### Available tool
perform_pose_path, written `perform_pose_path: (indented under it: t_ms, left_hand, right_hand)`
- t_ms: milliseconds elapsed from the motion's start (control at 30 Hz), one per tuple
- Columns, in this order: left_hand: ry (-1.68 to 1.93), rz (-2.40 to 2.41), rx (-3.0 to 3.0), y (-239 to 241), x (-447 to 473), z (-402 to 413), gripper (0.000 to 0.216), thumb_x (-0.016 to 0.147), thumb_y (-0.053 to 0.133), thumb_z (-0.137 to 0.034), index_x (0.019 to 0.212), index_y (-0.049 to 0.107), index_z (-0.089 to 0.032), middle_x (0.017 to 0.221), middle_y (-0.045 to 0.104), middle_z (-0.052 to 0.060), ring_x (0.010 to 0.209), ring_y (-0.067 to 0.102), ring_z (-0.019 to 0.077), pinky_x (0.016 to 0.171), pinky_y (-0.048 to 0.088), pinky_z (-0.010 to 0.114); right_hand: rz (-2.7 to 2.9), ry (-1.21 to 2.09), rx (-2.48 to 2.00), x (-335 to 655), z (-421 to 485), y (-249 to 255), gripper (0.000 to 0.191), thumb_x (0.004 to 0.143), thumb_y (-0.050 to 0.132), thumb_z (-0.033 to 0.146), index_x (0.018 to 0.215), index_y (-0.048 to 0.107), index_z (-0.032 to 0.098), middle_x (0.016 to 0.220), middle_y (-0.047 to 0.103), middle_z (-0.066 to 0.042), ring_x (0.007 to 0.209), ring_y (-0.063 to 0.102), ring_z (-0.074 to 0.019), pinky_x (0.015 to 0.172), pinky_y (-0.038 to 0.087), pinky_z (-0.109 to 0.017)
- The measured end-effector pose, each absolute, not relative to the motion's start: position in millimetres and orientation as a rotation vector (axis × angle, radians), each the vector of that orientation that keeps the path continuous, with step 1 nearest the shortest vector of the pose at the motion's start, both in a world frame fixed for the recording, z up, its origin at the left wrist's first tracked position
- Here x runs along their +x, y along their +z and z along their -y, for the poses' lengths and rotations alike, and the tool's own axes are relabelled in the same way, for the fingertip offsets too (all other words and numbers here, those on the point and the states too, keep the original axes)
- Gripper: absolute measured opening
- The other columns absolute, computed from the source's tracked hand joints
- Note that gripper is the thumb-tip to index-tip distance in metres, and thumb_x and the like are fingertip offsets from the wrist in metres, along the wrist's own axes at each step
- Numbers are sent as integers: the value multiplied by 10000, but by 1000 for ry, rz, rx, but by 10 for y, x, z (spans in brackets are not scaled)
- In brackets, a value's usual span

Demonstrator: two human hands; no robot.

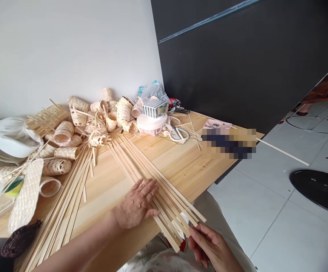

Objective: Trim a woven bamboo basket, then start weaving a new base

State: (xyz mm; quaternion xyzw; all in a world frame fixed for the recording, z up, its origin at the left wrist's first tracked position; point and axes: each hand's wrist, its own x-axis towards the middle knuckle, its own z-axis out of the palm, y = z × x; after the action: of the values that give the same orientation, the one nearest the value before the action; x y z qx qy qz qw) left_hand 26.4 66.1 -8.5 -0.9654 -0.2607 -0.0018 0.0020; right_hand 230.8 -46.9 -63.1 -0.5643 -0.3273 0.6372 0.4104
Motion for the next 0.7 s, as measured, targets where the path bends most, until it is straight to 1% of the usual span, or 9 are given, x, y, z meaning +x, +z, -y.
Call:
perform_pose_path:
  t_ms: [67,200,300,500,600,667,700]
  left_hand:
    - [4,890,-2969,-128,239,-750,662,874,251,-530,1330,295,-53,1391,296,183,1303,228,264,1073,181,450]
    - [0,906,-2945,-221,197,-827,641,874,253,-533,1332,299,-87,1380,329,161,1293,258,251,1061,211,453]
    - [-27,878,-2965,-244,177,-826,659,869,264,-538,1334,288,-72,1374,333,176,1289,268,250,1050,246,445]
    - [-60,842,-3014,-236,158,-855,646,876,271,-521,1306,331,-43,1359,350,196,1284,277,256,1047,266,428]
    - [-85,847,-3027,-250,154,-870,631,877,278,-516,1307,333,-58,1358,353,193,1284,278,256,1043,264,443]
    - [-81,850,-3034,-262,152,-874,622,880,272,-512,1311,328,-67,1358,355,190,1282,282,259,1040,257,460]
    - [-78,847,-3038,-267,151,-875,622,880,273,-512,1314,323,-68,1361,351,190,1283,280,262,1040,252,466]
  right_hand:
    - [832,1601,-1426,2315,477,-683,497,627,539,672,541,487,186,517,495,19,424,422,-90,403,301,-225]
    - [827,1592,-1442,2325,489,-686,511,615,531,690,535,496,186,520,509,10,420,431,-93,398,305,-227]
    - [815,1581,-1444,2325,478,-625,515,610,535,693,558,502,181,551,538,1,421,437,-89,397,301,-222]
    - [801,1531,-1516,2313,464,-636,525,587,512,724,619,473,201,604,580,-9,390,449,-97,356,245,-220]
    - [874,1512,-1620,2425,547,-621,511,628,463,720,589,469,211,481,504,19,352,394,-96,355,257,-235]
    - [983,1378,-1720,2551,599,-541,456,693,452,661,571,471,223,407,416,38,346,358,-100,364,283,-246]
    - [1061,1241,-1759,2610,602,-477,412,726,456,614,577,481,231,404,403,37,361,368,-110,374,305,-251]
